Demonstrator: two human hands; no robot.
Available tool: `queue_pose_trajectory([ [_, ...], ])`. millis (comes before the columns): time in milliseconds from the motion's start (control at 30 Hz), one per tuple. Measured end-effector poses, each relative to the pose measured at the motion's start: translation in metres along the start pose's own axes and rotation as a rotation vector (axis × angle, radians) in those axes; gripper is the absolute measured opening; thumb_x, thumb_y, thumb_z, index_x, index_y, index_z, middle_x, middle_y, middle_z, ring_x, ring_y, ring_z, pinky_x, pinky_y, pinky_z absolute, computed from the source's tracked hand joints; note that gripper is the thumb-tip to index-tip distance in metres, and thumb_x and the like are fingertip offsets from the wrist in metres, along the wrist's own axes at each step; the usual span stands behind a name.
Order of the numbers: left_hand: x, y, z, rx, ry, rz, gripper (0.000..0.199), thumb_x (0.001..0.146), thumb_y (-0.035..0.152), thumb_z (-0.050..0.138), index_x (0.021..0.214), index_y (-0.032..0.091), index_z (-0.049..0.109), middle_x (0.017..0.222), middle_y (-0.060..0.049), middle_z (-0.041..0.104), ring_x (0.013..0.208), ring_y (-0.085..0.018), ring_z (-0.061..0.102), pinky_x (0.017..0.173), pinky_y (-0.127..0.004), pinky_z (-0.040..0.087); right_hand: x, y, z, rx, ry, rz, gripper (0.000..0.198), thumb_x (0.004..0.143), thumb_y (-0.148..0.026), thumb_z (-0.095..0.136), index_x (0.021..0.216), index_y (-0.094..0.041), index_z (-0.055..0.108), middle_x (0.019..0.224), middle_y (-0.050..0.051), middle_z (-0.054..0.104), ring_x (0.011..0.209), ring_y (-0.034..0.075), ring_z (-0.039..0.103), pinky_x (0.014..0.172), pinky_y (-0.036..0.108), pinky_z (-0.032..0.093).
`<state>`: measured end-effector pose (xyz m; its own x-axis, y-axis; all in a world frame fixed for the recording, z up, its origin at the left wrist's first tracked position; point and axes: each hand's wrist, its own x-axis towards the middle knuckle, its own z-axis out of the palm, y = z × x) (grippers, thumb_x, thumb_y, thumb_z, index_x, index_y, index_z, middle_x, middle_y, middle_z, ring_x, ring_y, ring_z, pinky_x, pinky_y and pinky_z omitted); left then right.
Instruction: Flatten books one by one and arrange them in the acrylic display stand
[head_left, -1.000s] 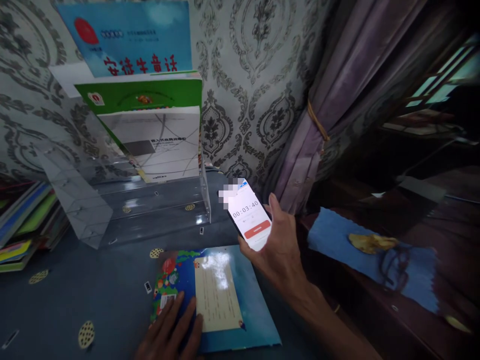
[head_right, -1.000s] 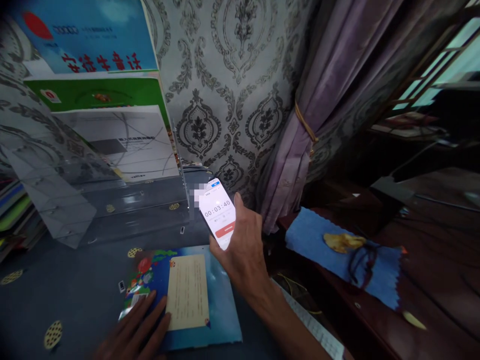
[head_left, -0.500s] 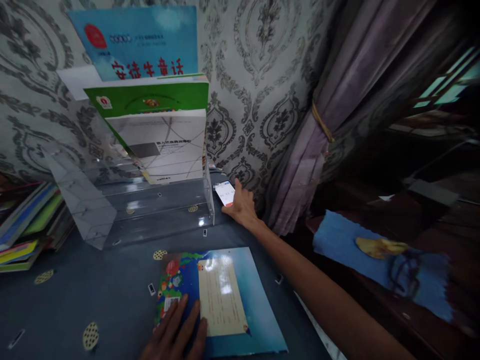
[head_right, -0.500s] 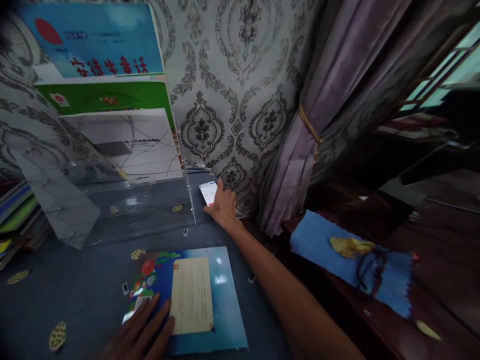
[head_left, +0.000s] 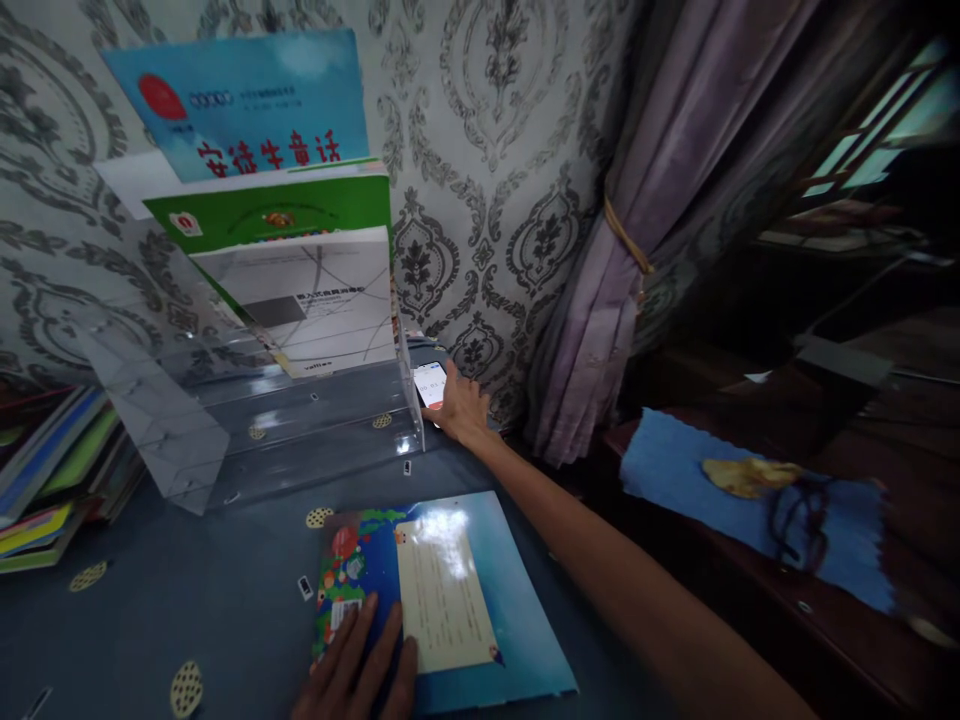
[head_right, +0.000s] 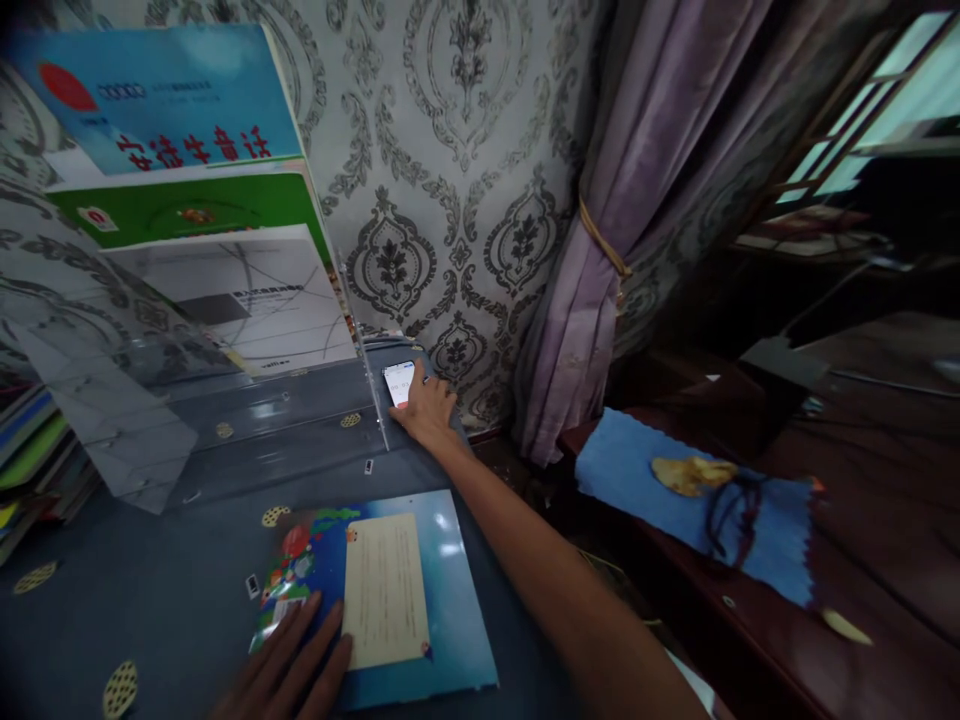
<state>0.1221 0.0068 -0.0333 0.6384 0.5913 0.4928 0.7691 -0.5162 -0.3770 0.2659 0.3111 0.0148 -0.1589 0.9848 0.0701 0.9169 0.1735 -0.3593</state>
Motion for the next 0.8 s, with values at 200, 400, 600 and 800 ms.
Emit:
queue_pose_trajectory([
  [200,0.017,-0.006,-0.016,-0.009,0.053,-0.018,0.028,0.104,0.030,0.047,0.111,0.016,0.071,0.110,-0.005,0.077,0.124,-0.017,0.063,0.119,-0.028,0.037,-0.034,0.029,-0.014,0.114,0.123,-0.185,0.050,0.093,-0.038,0.060,0.136,-0.012,0.054,0.129,0.021,0.060,0.120,0.033,0.053,0.098,0.047,0.043],
  [400,0.015,0.001,-0.027,-0.143,0.108,-0.170,0.030,0.105,0.016,0.037,0.112,0.015,0.066,0.098,-0.006,0.079,0.094,-0.014,0.075,0.084,-0.017,0.056,-0.081,0.066,-0.029,0.632,-0.313,-0.554,0.043,0.097,-0.052,0.050,0.090,-0.017,0.073,0.090,0.007,0.074,0.085,0.022,0.066,0.083,0.036,0.050],
  [600,-0.008,0.018,-0.051,-0.419,0.075,-0.660,0.028,0.105,0.031,0.041,0.118,0.025,0.066,0.084,-0.001,0.077,0.067,-0.013,0.072,0.066,-0.017,0.056,-0.115,0.074,-0.040,1.161,-0.827,-0.380,0.084,0.087,-0.087,0.031,0.080,-0.015,0.073,0.081,0.011,0.075,0.081,0.023,0.071,0.085,0.038,0.052],
  [800,0.003,0.000,-0.086,-0.730,0.133,-1.310,0.043,0.094,0.059,0.052,0.084,0.022,0.071,0.067,0.000,0.066,0.068,-0.018,0.065,0.060,-0.023,0.052,-0.156,0.055,-0.045,1.478,-0.721,-0.237,0.083,0.078,-0.093,0.039,0.091,-0.017,0.068,0.091,0.012,0.074,0.090,0.024,0.070,0.088,0.039,0.052],
])
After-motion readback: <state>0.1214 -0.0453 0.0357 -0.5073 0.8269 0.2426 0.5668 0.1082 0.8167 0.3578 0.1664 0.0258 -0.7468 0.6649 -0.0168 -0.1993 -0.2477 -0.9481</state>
